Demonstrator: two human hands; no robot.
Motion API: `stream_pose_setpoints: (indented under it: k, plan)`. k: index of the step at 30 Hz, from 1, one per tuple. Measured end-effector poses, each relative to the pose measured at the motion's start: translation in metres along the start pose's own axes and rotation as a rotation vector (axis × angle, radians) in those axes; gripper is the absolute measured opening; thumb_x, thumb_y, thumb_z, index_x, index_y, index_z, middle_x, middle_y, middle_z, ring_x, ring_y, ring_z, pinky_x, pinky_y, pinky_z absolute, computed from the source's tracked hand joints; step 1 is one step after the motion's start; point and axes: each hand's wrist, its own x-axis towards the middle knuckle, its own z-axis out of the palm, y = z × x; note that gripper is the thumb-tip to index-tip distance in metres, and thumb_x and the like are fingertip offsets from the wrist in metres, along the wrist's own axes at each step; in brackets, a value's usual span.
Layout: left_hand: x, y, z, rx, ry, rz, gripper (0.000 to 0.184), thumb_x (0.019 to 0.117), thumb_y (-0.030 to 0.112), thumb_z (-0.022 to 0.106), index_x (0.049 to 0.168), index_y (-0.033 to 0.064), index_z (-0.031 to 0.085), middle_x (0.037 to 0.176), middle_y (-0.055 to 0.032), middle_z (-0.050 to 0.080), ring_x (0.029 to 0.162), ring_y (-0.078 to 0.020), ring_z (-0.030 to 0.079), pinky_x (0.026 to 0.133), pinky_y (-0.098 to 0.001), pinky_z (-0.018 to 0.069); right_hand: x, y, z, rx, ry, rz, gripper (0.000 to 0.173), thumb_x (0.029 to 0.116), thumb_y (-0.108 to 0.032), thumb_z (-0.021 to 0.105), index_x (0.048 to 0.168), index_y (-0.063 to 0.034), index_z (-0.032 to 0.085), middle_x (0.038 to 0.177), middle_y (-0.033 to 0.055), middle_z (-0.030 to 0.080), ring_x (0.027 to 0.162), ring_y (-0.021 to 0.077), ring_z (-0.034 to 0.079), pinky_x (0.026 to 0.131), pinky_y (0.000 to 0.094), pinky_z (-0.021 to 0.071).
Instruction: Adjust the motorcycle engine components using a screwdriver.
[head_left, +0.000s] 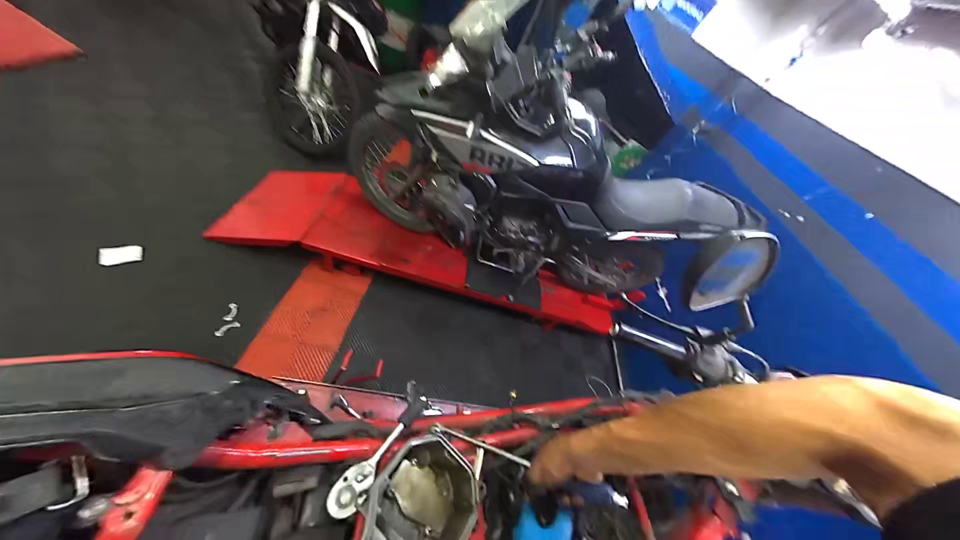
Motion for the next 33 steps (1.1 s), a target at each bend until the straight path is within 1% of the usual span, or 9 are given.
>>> stream_pose_setpoints:
  k: [3, 6, 10, 13, 18, 22, 25, 29, 33]
  plan:
    - [-0.005, 0.0, 0.001, -0.046, 0.033, -0.004, 0.068, 0.0941, 0.037, 0.072, 0.143, -0.0048, 0.05, 0.129, -0.0227, 0.066, 0.123, -0.0278, 0.064, 0.108, -0.0472, 0.0507, 0.031, 0.013, -0.003, 0.085, -0.005, 0.064, 0.029, 0.0945, -0.041, 0.064, 0.103, -0.014, 0.059, 0.074, -0.002, 0.052, 0.057, 0.0094, 0.048, 0.056, 0.0307, 0.0469]
    - [-0.012, 0.005, -0.003, -0.152, 0.077, -0.07, 0.071, 0.0951, 0.032, 0.073, 0.15, -0.0015, 0.042, 0.137, -0.0223, 0.061, 0.129, -0.0281, 0.06, 0.111, -0.0476, 0.0486, 0.039, 0.026, -0.008, 0.038, 0.065, -0.048, 0.04, 0.0945, -0.047, 0.066, 0.109, -0.0103, 0.061, 0.077, 0.0027, 0.06, 0.058, 0.0137, 0.056, 0.055, 0.0355, 0.0501]
    - [-0.008, 0.0, -0.007, -0.242, 0.068, -0.017, 0.043, 0.0932, 0.025, 0.073, 0.129, 0.0052, 0.059, 0.121, -0.0112, 0.068, 0.114, -0.0176, 0.066, 0.099, -0.038, 0.0559, 0.009, 0.067, -0.007, -0.131, 0.257, -0.26, 0.051, 0.0946, -0.057, 0.065, 0.117, -0.011, 0.067, 0.091, 0.0101, 0.067, 0.075, 0.0227, 0.066, 0.071, 0.0474, 0.0566]
    - [0.0, -0.014, -0.014, -0.294, -0.011, 0.111, 0.029, 0.0969, 0.022, 0.063, 0.12, 0.0052, 0.064, 0.112, -0.0068, 0.071, 0.108, -0.0165, 0.068, 0.095, -0.0356, 0.0571, -0.018, 0.126, 0.0, -0.193, 0.487, -0.397, 0.041, 0.096, -0.052, 0.064, 0.117, -0.0167, 0.067, 0.093, 0.0061, 0.068, 0.084, 0.0222, 0.067, 0.078, 0.0486, 0.0568]
    - [0.0, -0.02, -0.021, -0.364, -0.006, 0.164, 0.028, 0.1057, 0.017, 0.045, 0.115, 0.0042, 0.068, 0.112, -0.0077, 0.073, 0.109, -0.0183, 0.067, 0.097, -0.0355, 0.055, -0.013, 0.191, 0.048, 0.016, 0.691, -0.429, 0.048, 0.0827, -0.063, 0.074, 0.106, -0.0213, 0.072, 0.078, -0.0037, 0.065, 0.066, 0.012, 0.061, 0.062, 0.0401, 0.0537]
    - [-0.002, -0.023, -0.023, -0.305, 0.037, 0.183, 0.051, 0.1103, 0.02, 0.022, 0.128, 0.0041, 0.068, 0.132, -0.0113, 0.067, 0.128, -0.0194, 0.059, 0.113, -0.039, 0.0462, 0.045, 0.159, 0.104, 0.359, 0.83, -0.688, 0.068, 0.071, -0.06, 0.087, 0.122, -0.0174, 0.075, 0.105, -0.0046, 0.074, 0.089, 0.0051, 0.067, 0.08, 0.0309, 0.0595]
    - [-0.005, -0.005, -0.034, -0.043, 0.026, 0.111, 0.046, 0.1111, 0.023, 0.028, 0.135, 0.0066, 0.065, 0.137, -0.0105, 0.065, 0.131, -0.0147, 0.058, 0.115, -0.035, 0.0443, 0.073, 0.136, 0.113, 0.532, 0.815, -0.789, 0.049, 0.081, -0.05, 0.085, 0.119, -0.0193, 0.076, 0.104, -0.0069, 0.077, 0.089, 0.0027, 0.07, 0.08, 0.0289, 0.0615]
    - [-0.011, 0.044, -0.062, 0.785, -0.15, 0.045, 0.052, 0.1118, 0.036, 0.029, 0.137, 0.0074, 0.064, 0.131, -0.0134, 0.068, 0.127, -0.0228, 0.062, 0.112, -0.0458, 0.046, 0.087, 0.14, 0.108, 0.602, 0.747, -0.829, 0.031, 0.0857, -0.046, 0.081, 0.104, -0.021, 0.076, 0.089, -0.0075, 0.072, 0.078, 0.0037, 0.067, 0.073, 0.0298, 0.0589]
    - [0.001, 0.088, -0.067, 1.414, -0.267, 0.544, 0.027, 0.0995, 0.027, 0.062, 0.123, 0.0156, 0.071, 0.121, -0.0054, 0.07, 0.115, -0.0255, 0.066, 0.099, -0.0469, 0.055, 0.101, 0.147, 0.105, 0.644, 0.704, -0.891, 0.032, 0.0816, -0.048, 0.084, 0.1, -0.0226, 0.076, 0.085, -0.0092, 0.072, 0.076, 0.0028, 0.067, 0.07, 0.0319, 0.0604]
